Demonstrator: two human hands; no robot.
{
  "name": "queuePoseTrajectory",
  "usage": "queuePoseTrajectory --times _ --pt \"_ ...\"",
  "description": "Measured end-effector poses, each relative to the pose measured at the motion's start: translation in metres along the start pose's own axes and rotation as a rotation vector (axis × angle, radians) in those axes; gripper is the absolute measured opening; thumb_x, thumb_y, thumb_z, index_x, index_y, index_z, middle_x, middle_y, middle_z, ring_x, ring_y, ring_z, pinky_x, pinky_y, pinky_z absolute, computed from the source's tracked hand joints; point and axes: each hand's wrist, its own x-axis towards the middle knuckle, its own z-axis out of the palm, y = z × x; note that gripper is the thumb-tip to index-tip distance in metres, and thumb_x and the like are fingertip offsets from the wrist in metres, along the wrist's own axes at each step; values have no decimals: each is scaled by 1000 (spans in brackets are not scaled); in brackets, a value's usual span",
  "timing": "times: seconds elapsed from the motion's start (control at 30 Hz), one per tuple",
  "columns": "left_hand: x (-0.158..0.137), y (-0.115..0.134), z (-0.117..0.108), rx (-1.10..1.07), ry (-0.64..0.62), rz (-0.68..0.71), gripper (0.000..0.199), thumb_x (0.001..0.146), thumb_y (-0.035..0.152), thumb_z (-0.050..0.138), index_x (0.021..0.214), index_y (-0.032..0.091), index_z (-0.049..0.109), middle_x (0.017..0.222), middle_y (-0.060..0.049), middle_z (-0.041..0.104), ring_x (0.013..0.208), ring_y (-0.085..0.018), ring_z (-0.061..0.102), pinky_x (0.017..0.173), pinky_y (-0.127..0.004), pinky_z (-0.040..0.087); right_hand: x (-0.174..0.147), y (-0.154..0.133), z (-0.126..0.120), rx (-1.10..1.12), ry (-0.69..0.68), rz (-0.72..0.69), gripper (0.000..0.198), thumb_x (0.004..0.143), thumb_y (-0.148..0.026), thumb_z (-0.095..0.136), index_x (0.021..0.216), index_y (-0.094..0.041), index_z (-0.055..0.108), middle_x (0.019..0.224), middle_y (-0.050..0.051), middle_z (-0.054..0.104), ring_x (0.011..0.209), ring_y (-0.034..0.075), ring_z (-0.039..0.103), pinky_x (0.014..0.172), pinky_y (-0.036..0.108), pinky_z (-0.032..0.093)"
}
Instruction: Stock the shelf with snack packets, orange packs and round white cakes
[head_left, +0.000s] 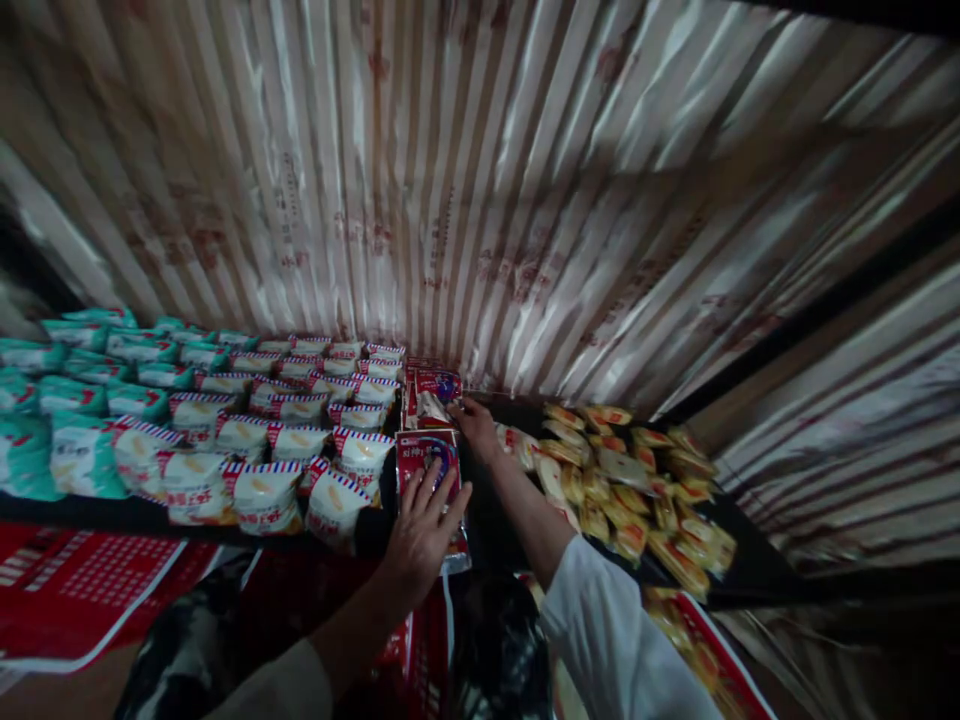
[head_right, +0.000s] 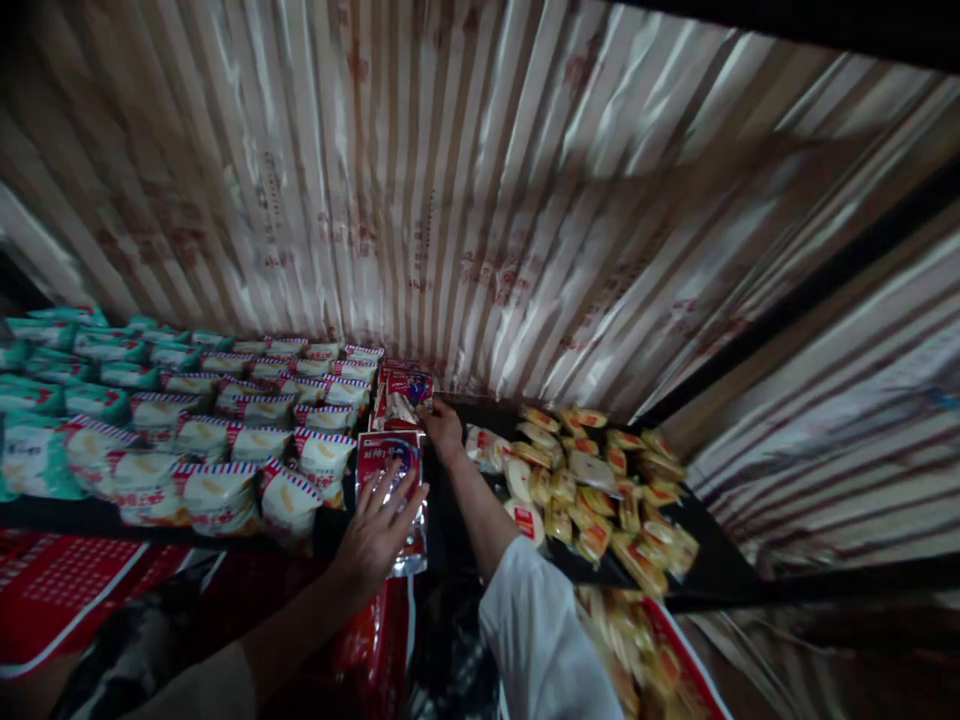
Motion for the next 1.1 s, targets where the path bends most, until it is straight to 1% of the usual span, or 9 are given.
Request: queuePoseTrajectory --times 0.13,0.27,0.4,0.5,0.67,0.73,0.87,1.0,1.1 --pt "-1 -1 1 -30 -24 6 48 91 20 43 138 25 39 143 -8 42 139 -29 24 108 -51 30 -8 1 -4 -73 -50 25 26 65 -45 67 77 -21 69 63 -5 66 63 15 61 59 23 47" --pt "3 -5 6 -80 -90 0 43 92 25 44 134 22 44 140 -8 47 136 -26 31 110 -50 27 -15 -9 -9 -118 -115 -11 23 68 -45 67 72 -23 69 60 -5 65 65 16 61 61 23 46" --pt "9 -11 4 -171 -173 -3 42 90 32 47 130 19 50 138 -8 49 135 -24 34 112 -48 24 -19 -16 -10 -246 -95 -68 20 74 -43 64 70 -25 69 64 -3 67 72 18 63 66 25 46" --pt "13 -13 -4 -218 -219 -23 44 87 32 52 129 18 50 138 -8 49 135 -23 34 113 -46 24 -21 -15 -9 -311 -82 -97 20 77 -42 61 81 -25 70 72 -1 69 76 19 63 70 27 46" --pt "16 -13 -18 -263 -230 -43 39 87 27 50 125 18 54 140 -9 47 135 -22 34 113 -47 24 -27 -12 -9 -317 -34 -78 39 81 -50 54 107 -24 66 85 3 69 79 19 63 76 31 47" --pt "17 -14 -21 -273 -233 -30 38 87 25 49 124 16 55 141 -11 45 134 -22 35 112 -47 25 -30 -14 -11 -329 24 -154 42 80 -51 54 109 -23 65 92 5 69 85 20 62 82 33 46" --pt "18 -15 -26 -296 -235 -35 37 86 22 49 122 17 56 142 -12 44 134 -23 35 111 -47 28 -36 -18 -14 -334 44 -332 34 82 -48 52 96 -24 71 100 6 68 99 21 59 93 35 41" --pt "20 -15 -31 -329 -259 -63 39 85 18 48 123 19 55 141 -10 46 133 -22 37 110 -48 29 -41 -22 -15 -368 -47 -232 44 88 -52 40 83 -23 72 93 7 69 94 22 61 90 36 43" --pt "22 -16 -35 -343 -262 -57 42 86 19 46 127 17 52 139 -10 48 134 -22 35 111 -47 28 -45 -25 -16 -376 4 -193 51 91 -53 32 84 -21 72 96 9 69 96 23 60 90 37 42"
